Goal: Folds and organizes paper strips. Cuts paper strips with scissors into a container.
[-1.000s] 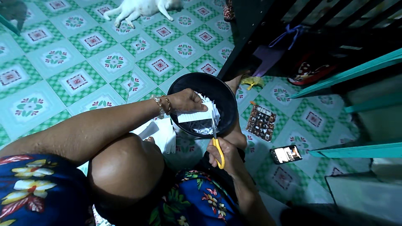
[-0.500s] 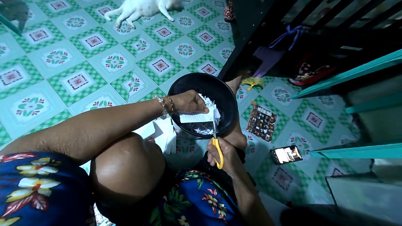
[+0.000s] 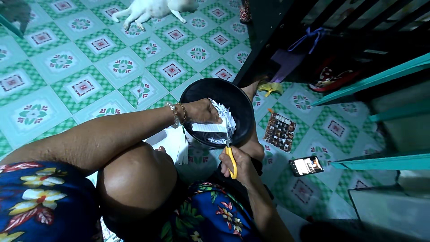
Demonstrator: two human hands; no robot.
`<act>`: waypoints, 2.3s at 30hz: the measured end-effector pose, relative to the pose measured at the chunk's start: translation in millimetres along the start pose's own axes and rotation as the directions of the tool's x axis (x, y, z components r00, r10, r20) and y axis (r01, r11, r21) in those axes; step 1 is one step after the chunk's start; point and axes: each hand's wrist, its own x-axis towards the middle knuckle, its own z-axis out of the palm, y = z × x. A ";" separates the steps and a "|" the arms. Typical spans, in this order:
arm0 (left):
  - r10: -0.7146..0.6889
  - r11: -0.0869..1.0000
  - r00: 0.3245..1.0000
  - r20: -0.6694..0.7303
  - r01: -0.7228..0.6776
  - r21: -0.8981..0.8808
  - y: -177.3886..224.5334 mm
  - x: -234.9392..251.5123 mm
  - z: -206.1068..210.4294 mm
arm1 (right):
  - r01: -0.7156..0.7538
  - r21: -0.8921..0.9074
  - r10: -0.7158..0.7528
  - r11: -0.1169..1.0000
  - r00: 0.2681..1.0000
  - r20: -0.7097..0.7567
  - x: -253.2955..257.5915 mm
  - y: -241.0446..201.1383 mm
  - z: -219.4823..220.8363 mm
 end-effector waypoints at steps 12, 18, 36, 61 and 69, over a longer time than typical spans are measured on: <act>-0.069 0.997 0.997 0.024 0.070 -0.043 -1.8 5.1 4.4 | -0.035 -0.009 0.035 0.999 0.999 -0.013 4.7 -4.4 -1.4; -0.106 0.994 0.994 0.039 0.107 -0.025 -0.2 4.7 2.5 | -0.078 0.022 0.077 0.997 0.997 0.029 8.5 -5.0 -6.3; 0.113 0.963 0.993 0.042 -0.120 0.241 -6.7 -8.6 -18.7 | 0.239 -0.007 -0.218 0.971 0.870 -0.442 68.2 -17.9 2.6; 0.048 0.977 0.997 0.061 -0.059 0.203 0.4 10.9 -2.4 | 0.110 -0.025 -0.112 0.994 0.948 -0.299 64.5 -19.7 6.7; 0.214 0.968 0.973 -0.089 -0.199 0.151 -8.1 2.0 -16.5 | 0.259 -0.177 -0.312 0.949 0.845 -0.434 76.2 -3.8 15.9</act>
